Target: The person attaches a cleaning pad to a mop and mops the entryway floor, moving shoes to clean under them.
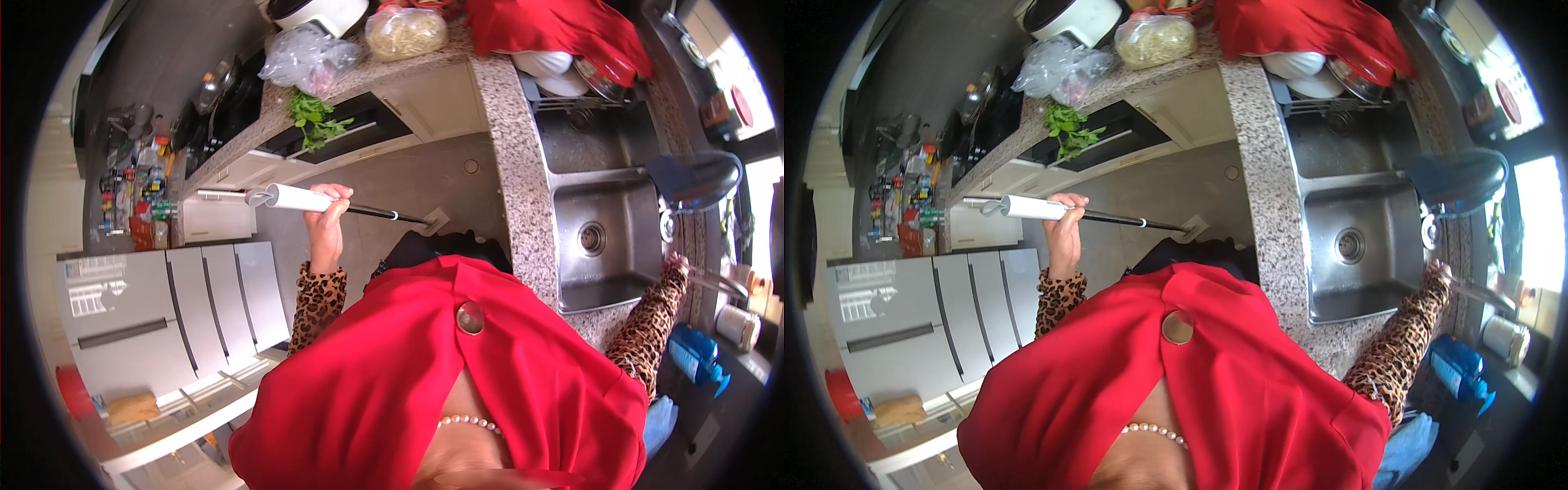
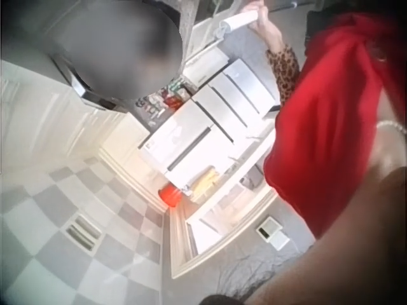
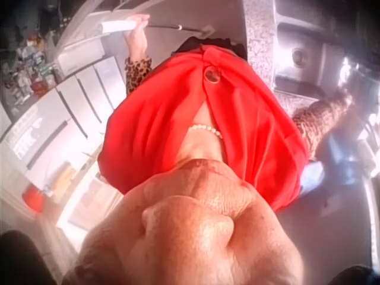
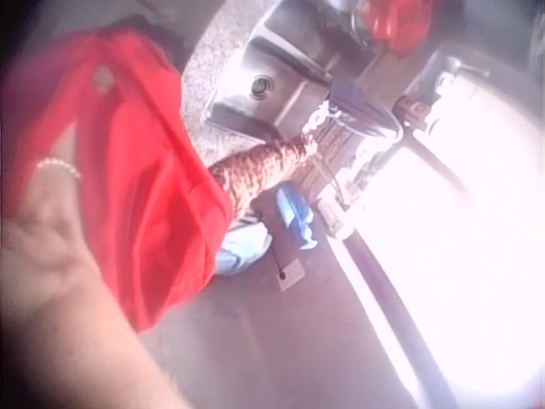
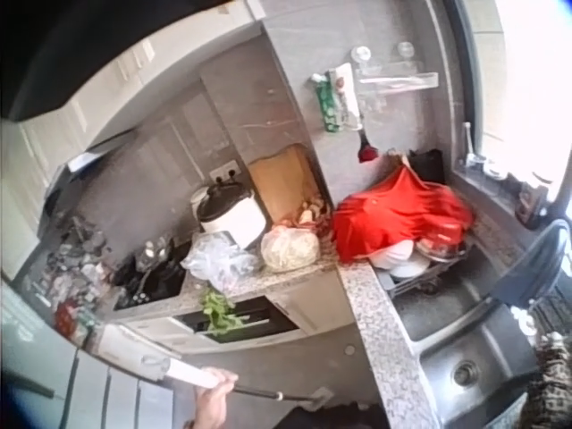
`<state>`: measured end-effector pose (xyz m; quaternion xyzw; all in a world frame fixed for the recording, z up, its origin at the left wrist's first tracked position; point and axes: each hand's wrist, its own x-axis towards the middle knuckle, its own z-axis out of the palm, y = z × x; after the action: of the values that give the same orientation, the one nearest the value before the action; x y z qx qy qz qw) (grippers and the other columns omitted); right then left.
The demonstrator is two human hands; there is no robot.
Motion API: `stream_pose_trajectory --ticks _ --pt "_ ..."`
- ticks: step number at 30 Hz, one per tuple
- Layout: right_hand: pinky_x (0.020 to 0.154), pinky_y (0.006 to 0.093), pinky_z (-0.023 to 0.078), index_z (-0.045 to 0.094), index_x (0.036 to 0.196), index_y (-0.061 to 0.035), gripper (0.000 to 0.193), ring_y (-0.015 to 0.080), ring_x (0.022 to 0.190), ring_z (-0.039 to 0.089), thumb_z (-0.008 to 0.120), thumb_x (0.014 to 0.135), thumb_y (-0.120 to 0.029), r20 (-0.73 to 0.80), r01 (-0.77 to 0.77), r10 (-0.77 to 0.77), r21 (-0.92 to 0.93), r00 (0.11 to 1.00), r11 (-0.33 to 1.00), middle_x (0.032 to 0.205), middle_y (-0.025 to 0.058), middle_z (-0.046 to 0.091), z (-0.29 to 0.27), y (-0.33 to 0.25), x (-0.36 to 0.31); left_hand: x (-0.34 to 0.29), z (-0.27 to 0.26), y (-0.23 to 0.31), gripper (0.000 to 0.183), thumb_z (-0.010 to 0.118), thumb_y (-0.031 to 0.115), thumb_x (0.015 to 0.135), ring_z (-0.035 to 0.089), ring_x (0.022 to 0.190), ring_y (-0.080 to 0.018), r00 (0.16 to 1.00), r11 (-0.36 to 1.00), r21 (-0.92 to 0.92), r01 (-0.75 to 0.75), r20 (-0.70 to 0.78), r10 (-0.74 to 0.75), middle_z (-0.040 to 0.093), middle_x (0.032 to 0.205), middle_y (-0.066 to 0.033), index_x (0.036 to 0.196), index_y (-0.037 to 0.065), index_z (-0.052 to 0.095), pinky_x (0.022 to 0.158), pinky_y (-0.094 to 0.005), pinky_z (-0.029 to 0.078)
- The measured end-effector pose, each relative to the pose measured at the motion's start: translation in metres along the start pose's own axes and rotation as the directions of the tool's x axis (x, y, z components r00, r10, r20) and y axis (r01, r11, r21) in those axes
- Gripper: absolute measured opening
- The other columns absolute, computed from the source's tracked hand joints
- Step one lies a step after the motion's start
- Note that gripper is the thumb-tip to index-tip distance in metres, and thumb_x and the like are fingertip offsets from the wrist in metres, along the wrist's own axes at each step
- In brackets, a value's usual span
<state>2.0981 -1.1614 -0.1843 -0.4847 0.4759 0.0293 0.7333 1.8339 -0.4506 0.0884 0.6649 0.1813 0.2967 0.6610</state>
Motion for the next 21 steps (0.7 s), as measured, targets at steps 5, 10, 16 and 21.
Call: stream_pose_trajectory --ticks 5,10,16,21 --pt "0.044 0.0302 0.038 0.047 0.077 -0.0044 0.025 0.0177 0.054 0.047 0.045 0.077 -0.029 -0.056 0.110 -0.106 0.078 0.993 0.991 0.069 0.0070 0.053 0.021 0.017 -0.011 0.004 -0.001 0.005 0.021 0.046 -0.011 0.062 0.050 0.078 -0.0176 0.999 1.000 0.008 -0.007 0.036 0.007 0.051 0.076 -0.0090 0.075 0.005 0.044 0.076 -0.0301 0.039" --pt "0.046 0.0278 0.037 0.049 0.077 -0.0066 0.022 0.0156 0.052 0.043 0.045 0.079 -0.028 0.077 0.050 -0.063 0.164 0.995 0.985 0.067 0.0052 0.052 0.026 0.029 -0.027 0.003 -0.001 0.005 0.021 0.046 -0.012 0.062 0.049 0.078 -0.0177 1.000 1.000 -0.029 0.001 0.030 0.000 0.051 0.077 -0.0092 0.075 0.005 0.044 0.077 -0.0310 0.038" --pt "0.054 0.0270 0.039 0.050 0.074 -0.0041 0.012 0.0159 0.053 0.044 0.046 0.080 -0.014 0.448 -0.285 0.049 0.477 0.893 0.832 0.065 0.0070 0.051 0.068 0.076 -0.094 -0.002 -0.008 0.002 0.021 0.046 -0.011 0.062 0.049 0.079 -0.0182 1.000 0.999 -0.042 -0.015 0.010 0.016 0.051 0.077 -0.0092 0.075 0.005 0.044 0.078 -0.0313 0.038" --pt "0.042 0.0252 0.020 0.026 0.053 -0.0127 0.036 0.0111 0.040 0.016 0.041 0.085 -0.020 0.351 -0.307 0.160 0.417 0.923 0.856 0.045 -0.0024 0.020 0.105 0.070 -0.139 -0.003 -0.011 -0.001 0.021 0.048 -0.010 0.062 0.049 0.080 -0.0202 0.999 0.999 -0.042 -0.030 -0.038 0.029 0.051 0.079 -0.0108 0.078 0.004 0.044 0.078 -0.0319 0.038"
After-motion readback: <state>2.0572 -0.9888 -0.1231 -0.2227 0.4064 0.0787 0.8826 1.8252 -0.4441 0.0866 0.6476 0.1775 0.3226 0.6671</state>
